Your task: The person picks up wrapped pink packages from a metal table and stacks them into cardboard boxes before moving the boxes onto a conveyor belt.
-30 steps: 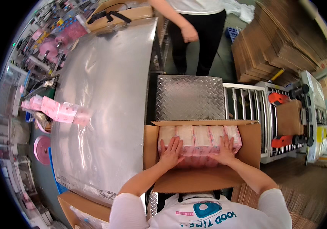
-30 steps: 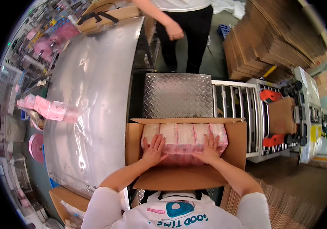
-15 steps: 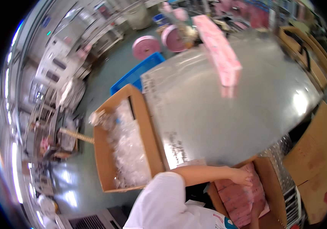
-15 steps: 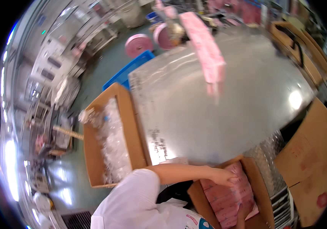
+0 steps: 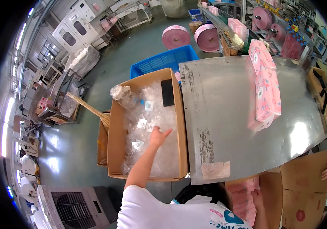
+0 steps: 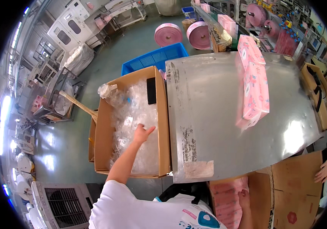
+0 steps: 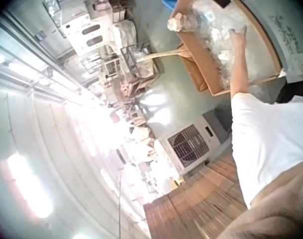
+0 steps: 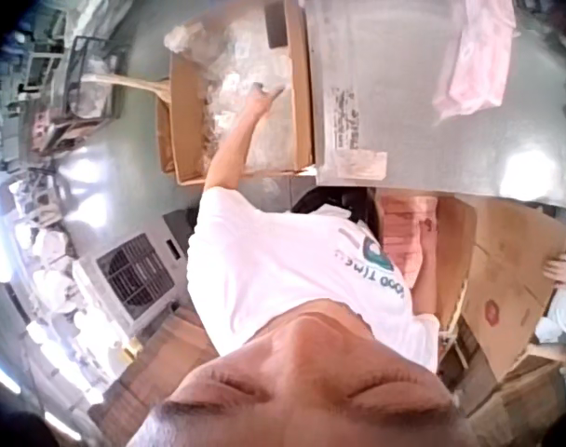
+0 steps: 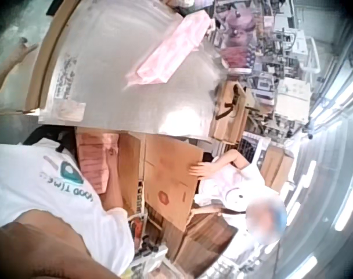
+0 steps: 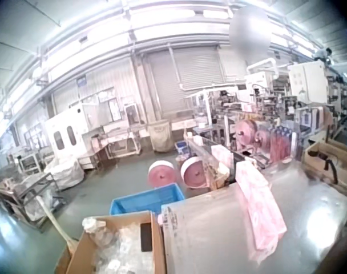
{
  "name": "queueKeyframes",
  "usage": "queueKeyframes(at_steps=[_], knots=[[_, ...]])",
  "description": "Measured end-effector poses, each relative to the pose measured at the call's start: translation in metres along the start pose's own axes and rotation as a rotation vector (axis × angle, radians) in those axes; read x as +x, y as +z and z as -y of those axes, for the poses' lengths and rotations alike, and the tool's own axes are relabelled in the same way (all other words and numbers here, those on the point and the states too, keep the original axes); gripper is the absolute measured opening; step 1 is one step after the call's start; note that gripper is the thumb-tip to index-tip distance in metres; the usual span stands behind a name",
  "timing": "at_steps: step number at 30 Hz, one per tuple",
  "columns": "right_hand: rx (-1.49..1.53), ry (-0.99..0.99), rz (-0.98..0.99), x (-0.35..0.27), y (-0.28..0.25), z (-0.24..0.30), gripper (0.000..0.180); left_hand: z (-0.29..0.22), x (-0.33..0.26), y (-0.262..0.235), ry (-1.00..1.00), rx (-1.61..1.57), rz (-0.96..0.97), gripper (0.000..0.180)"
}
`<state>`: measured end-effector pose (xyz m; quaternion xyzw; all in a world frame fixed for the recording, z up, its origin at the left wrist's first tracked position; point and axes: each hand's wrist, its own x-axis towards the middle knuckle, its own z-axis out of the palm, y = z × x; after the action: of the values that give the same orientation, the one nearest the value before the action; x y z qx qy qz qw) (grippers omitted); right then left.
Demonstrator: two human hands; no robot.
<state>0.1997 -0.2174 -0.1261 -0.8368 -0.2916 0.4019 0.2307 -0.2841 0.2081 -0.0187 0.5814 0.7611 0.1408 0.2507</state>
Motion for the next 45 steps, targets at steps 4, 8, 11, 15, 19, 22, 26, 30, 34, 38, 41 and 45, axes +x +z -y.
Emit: queueKeyframes(at_steps=[4,8,11,15,19,22,26,30,34,38,41,45], knots=[[0.047,0.013,0.005,0.004,-0.002,0.028,0.042,0.013,-0.004,0.025,0.132,0.015,-0.023,0.039],[0.059,-0.029,0.057,-0.018,0.003,0.021,0.038,0.018,-0.001,-0.023,0.082,-0.869,-0.058,0.016],[0.115,-0.044,0.092,-0.019,0.012,0.012,0.033,-0.006,-0.021,-0.082,-0.053,-1.352,0.096,0.011],[0.251,-0.225,0.115,-0.031,0.002,0.102,0.029,-0.044,-0.06,-0.091,-0.003,-1.454,0.034,0.013],[0.979,-0.346,0.341,-0.103,0.017,0.293,0.038,-0.14,-0.179,-0.02,0.426,-1.087,0.245,0.02],[1.334,-0.261,0.305,-0.098,0.052,0.325,0.037,-0.176,-0.226,0.019,0.91,-0.54,0.118,0.025],[0.922,-0.188,0.176,-0.089,0.016,0.263,0.032,-0.152,-0.196,0.009,0.837,-0.496,-0.104,0.041],[0.373,-0.18,0.012,-0.074,-0.018,0.141,0.035,-0.052,-0.064,-0.032,0.478,-0.268,-0.386,0.043],[-0.758,-0.221,0.289,-0.071,-0.041,0.024,0.048,-0.026,-0.043,-0.019,0.291,0.237,0.034,0.038],[-0.16,-0.197,0.085,-0.066,-0.035,0.079,0.048,0.001,-0.026,-0.006,0.276,-0.05,0.044,0.022],[-0.053,-0.191,0.062,-0.064,-0.033,0.114,0.048,0.017,-0.02,-0.03,0.169,-0.504,-0.1,0.017],[-0.095,-0.247,0.118,-0.06,-0.037,0.113,0.045,-0.055,-0.059,-0.084,0.219,-1.045,-0.068,0.014]])
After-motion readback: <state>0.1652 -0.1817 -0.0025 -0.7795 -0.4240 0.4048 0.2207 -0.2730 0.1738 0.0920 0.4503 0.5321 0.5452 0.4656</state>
